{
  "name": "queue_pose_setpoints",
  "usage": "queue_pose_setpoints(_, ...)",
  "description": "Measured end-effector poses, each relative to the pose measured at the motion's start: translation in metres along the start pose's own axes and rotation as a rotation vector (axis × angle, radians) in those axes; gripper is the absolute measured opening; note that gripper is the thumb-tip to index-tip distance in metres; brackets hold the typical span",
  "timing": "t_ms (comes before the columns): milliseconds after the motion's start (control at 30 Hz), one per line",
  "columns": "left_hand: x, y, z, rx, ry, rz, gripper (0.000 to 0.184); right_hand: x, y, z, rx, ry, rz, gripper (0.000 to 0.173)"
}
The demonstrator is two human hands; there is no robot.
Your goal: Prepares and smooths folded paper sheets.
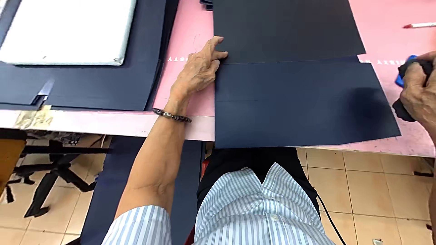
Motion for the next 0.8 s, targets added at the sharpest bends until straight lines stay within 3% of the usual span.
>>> queue_pose_setpoints(100, -0.004, -0.004, 0.002, 0.020, -0.001, -0.118, 0.061, -0.108, 0.021, 0.023, -0.113, -0.154, 0.103, 0.044)
queue_pose_setpoints(200, -0.006, -0.004, 0.002, 0.019, -0.027, -0.234, 0.067, -0.213, 0.070, 0.052, -0.200, -0.366, 0.239, 0.038)
queue_pose_setpoints(333, -0.009, 0.005, -0.001, -0.031, -0.030, -0.129, 0.115, -0.317, 0.125, 0.068, -0.259, -0.527, 0.427, 0.031)
queue_pose_setpoints(400, -0.005, 0.005, -0.003, -0.011, 0.000, -0.078, 0.119, -0.348, 0.128, 0.064, -0.237, -0.613, 0.500, 0.024)
queue_pose_setpoints(567, -0.004, 0.004, -0.004, -0.055, -0.005, 0.000, 0.113, -0.322, 0.122, 0.061, -0.231, -0.666, 0.497, 0.017)
queue_pose_setpoints(800, -0.005, 0.003, -0.003, -0.075, 0.016, 0.014, 0.109, -0.195, 0.090, 0.067, -0.172, -0.507, 0.338, 0.022)
Point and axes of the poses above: each hand's wrist, its own z-axis towards the middle knuckle, its own y-axis out of the palm, x = y × z, the point moved 8 cm from there along z, towards the middle knuckle, and after that the axes turned 5 degrees about y, right-handed, at the moved point
